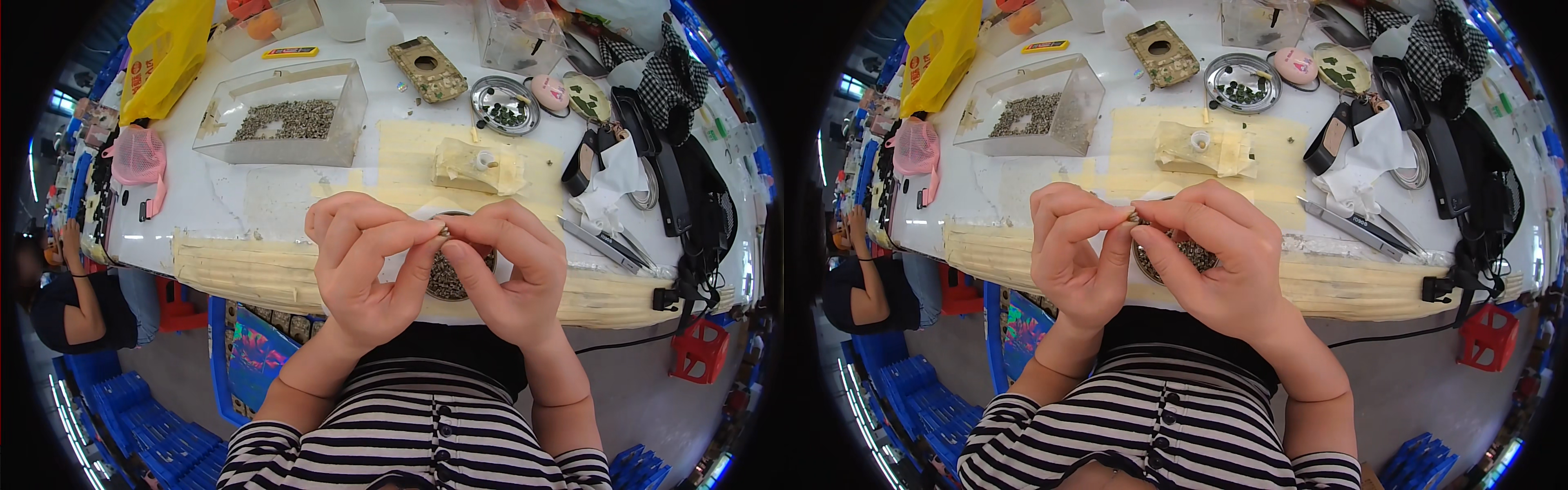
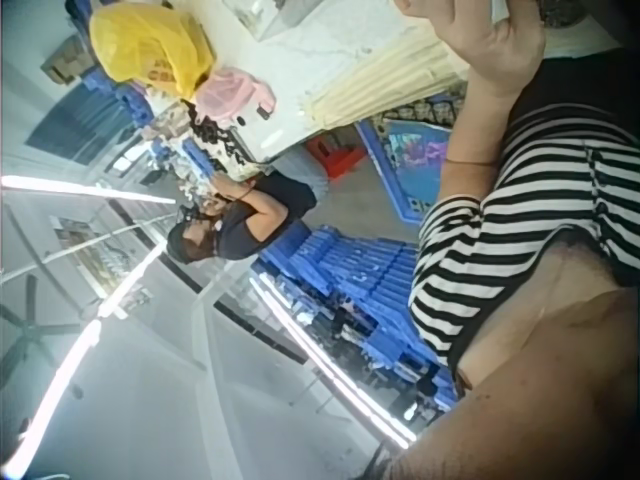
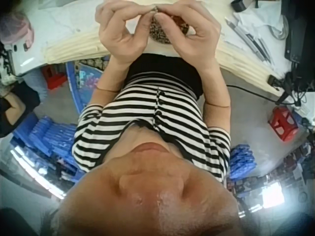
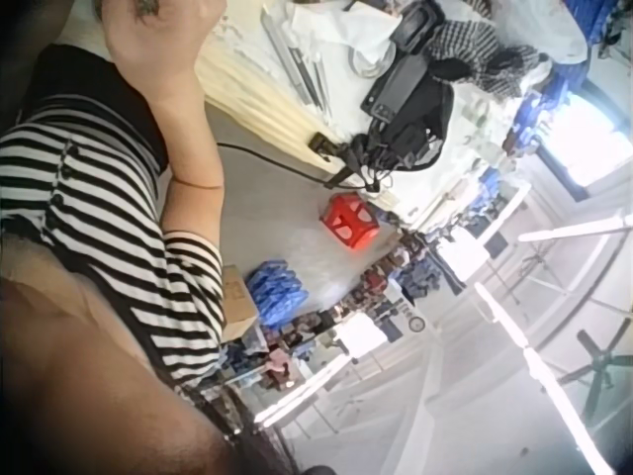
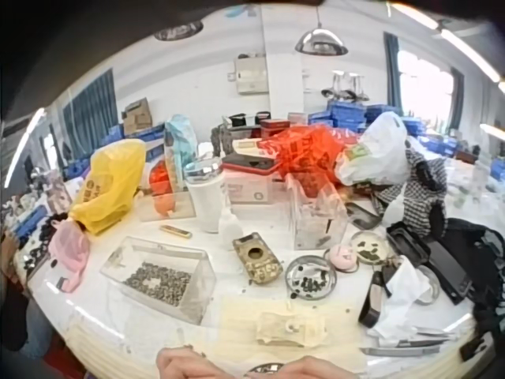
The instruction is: Assembling tiny metal and plastic components onto a circular base plate using fingers.
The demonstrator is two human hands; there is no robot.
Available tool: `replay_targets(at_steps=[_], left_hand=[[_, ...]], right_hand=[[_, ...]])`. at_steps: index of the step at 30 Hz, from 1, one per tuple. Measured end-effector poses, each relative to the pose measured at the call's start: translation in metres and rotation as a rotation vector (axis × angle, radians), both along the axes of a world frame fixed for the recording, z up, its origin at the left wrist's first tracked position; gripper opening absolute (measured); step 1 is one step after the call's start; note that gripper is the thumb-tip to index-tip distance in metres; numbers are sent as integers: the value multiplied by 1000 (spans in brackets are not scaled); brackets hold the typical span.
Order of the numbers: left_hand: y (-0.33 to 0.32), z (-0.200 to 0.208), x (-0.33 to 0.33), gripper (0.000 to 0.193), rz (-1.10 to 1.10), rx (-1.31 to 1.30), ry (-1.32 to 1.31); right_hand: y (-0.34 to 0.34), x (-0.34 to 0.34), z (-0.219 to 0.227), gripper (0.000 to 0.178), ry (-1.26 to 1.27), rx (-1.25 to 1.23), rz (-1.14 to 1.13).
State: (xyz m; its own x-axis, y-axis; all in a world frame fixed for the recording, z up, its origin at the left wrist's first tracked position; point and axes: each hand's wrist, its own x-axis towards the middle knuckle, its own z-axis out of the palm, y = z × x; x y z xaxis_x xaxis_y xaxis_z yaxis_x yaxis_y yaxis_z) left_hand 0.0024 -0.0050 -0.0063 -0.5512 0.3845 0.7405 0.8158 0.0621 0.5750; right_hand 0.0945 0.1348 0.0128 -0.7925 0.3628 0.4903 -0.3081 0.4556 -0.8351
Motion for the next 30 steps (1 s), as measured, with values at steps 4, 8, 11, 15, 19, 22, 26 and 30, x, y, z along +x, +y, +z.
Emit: replay_targets(at_steps=[4, 8, 11, 15, 19, 22, 26, 30], left_hand=[[0, 2, 0, 24, -3, -21, 32], [0, 0, -1, 24, 18, -32, 30], [1, 2, -2, 23, 30, -43, 24], [0, 1, -2, 21, 25, -31, -7], [-1, -1, -1, 20, 18, 0, -33], [-1, -1, -1, 21, 9, 22, -40], [0, 0, -1, 22, -11, 1, -24], [0, 2, 0, 23, -6, -21, 0]], right_hand=[[3, 0, -2, 17, 11, -104, 43], [5, 2, -1, 22, 87, 20, -4], [1, 1, 0, 28, 149, 151, -25], [-1, -1, -3, 31, 169, 225, -71], [-1, 0, -4, 31, 103, 181, -128], [-2, -1, -3, 26, 72, 141, -76], [0, -1, 0, 18, -16, -19, 30], [3, 1, 0, 15, -34, -115, 72]])
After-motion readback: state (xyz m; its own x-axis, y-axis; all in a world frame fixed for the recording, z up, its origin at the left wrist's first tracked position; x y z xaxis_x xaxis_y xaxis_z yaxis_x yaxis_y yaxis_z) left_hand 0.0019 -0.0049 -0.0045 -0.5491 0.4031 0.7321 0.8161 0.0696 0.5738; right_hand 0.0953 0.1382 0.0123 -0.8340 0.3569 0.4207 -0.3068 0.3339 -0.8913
